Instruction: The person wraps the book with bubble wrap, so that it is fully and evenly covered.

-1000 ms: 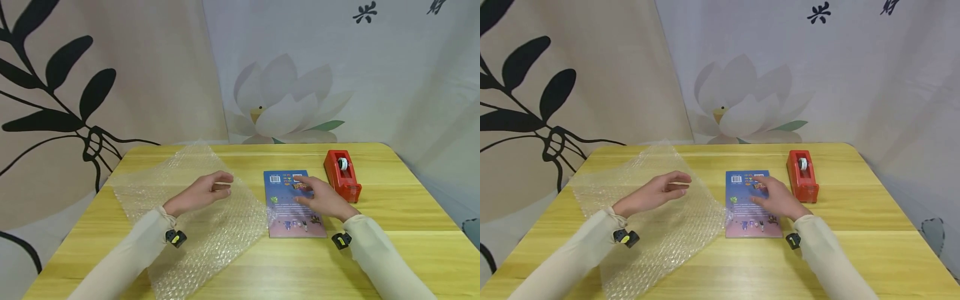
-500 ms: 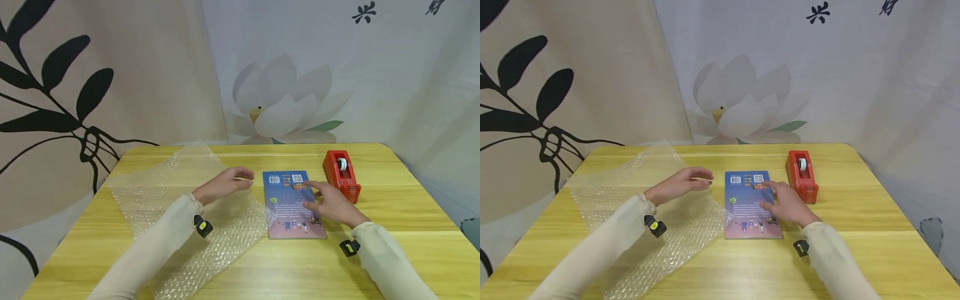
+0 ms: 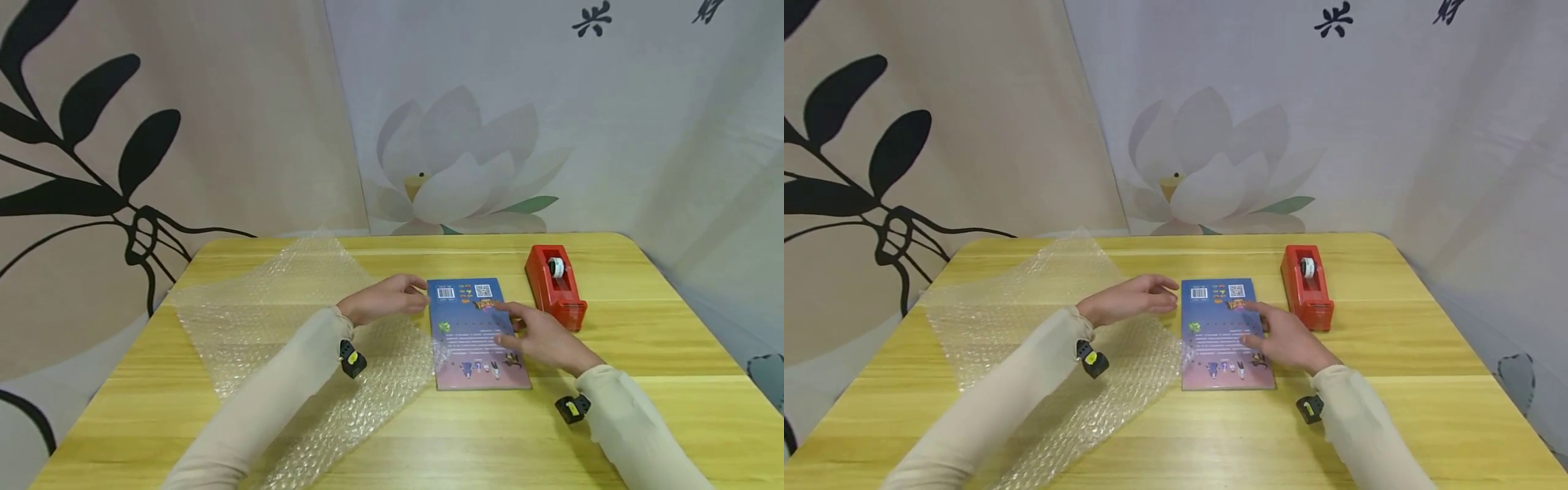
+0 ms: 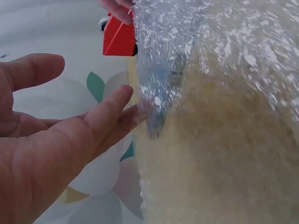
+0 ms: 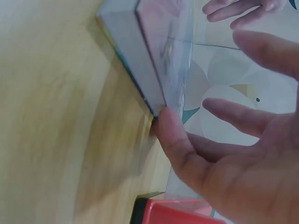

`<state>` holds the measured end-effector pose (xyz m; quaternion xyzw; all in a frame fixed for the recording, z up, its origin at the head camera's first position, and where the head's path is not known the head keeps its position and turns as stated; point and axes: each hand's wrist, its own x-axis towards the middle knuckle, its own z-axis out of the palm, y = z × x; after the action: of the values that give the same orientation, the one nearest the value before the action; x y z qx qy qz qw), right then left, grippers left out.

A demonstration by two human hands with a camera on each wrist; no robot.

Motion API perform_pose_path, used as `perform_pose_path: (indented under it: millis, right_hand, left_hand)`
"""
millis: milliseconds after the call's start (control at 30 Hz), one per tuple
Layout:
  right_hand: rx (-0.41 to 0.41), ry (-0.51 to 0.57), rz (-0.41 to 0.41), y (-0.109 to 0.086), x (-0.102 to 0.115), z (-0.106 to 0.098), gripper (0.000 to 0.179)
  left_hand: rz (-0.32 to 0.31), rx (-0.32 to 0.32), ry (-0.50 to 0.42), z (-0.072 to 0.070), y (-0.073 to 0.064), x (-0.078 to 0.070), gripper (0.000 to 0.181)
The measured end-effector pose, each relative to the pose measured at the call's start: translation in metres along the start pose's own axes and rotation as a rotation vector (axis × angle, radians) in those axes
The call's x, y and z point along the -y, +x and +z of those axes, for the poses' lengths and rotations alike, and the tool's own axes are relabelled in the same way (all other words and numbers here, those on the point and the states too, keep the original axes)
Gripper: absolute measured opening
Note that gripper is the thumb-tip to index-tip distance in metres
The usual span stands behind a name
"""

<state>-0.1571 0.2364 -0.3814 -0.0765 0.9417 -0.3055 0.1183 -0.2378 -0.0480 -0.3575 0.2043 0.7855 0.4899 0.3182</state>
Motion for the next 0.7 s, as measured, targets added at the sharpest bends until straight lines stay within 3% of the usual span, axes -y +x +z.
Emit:
perform_pose_path:
  millis: [167, 367, 700]
  right_hand:
    - [0.001, 0.022, 0.005, -0.003, -0.002, 0.0, 0.065]
    - [-0.009, 0.043, 0.001, -0.001, -0.002, 0.003, 0.063]
    - [-0.015, 0.095, 0.058, 0.001, 0.0, 0.002, 0.059]
  left_hand:
    - [-0.046, 0.022, 0.063, 0.009, 0.011, -0.004, 0.057]
    - [-0.11, -0.027, 0.088, 0.018, 0.021, -0.008, 0.043]
    - [-0.13, -0.035, -0.126, 0.031, 0.024, -0.017, 0.048]
